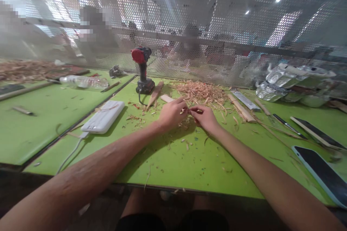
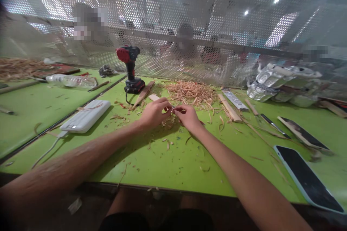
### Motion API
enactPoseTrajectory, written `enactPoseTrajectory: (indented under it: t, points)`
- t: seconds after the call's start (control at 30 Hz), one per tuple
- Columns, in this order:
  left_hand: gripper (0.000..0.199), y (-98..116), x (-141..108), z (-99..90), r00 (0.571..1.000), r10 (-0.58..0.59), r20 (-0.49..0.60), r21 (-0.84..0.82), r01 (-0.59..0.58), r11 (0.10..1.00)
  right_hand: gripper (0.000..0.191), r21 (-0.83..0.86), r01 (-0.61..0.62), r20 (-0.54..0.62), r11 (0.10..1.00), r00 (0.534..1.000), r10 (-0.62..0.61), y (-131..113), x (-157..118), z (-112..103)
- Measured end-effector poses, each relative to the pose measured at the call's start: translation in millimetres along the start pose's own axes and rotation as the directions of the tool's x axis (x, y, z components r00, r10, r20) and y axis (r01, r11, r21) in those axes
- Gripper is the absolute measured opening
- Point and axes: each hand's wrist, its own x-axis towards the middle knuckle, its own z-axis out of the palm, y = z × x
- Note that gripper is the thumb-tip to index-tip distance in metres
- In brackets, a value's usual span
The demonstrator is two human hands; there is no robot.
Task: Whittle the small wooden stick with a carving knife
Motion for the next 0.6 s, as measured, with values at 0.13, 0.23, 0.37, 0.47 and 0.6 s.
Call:
enactPoseTrajectory:
  t: [0.13, 0.23, 0.37, 0.47, 0.6]
  points:
    - [0.010, 0, 0, 2.4, 1.000, -0.024, 0.005, -0.035, 0.024, 0.999, 0.029, 0.010, -0.028, -0.008, 1.000, 1.000, 0.028, 2, 0, 1]
    - [0.009, -3, 1, 6.3, 0.999, -0.047, -0.010, -0.104, 0.046, 0.994, 0.028, 0.018, -0.020, -0.029, 1.000, 0.999, 0.021, 3, -1, 1]
    - [0.015, -8, 3, 11.2, 0.996, -0.091, 0.000, -0.237, 0.088, 0.968, 0.031, 0.029, -0.039, -0.068, 0.999, 0.997, 0.041, -1, -1, -1]
    - [0.021, -9, 4, 11.4, 0.996, -0.083, 0.029, -0.301, 0.088, 0.950, 0.025, 0.048, -0.082, -0.097, 0.995, 0.992, 0.086, -9, -3, -2]
    - [0.029, -5, 3, 9.4, 0.993, -0.058, 0.107, -0.410, 0.098, 0.907, 0.012, 0.089, -0.142, -0.116, 0.986, 0.982, 0.151, -22, -8, -2]
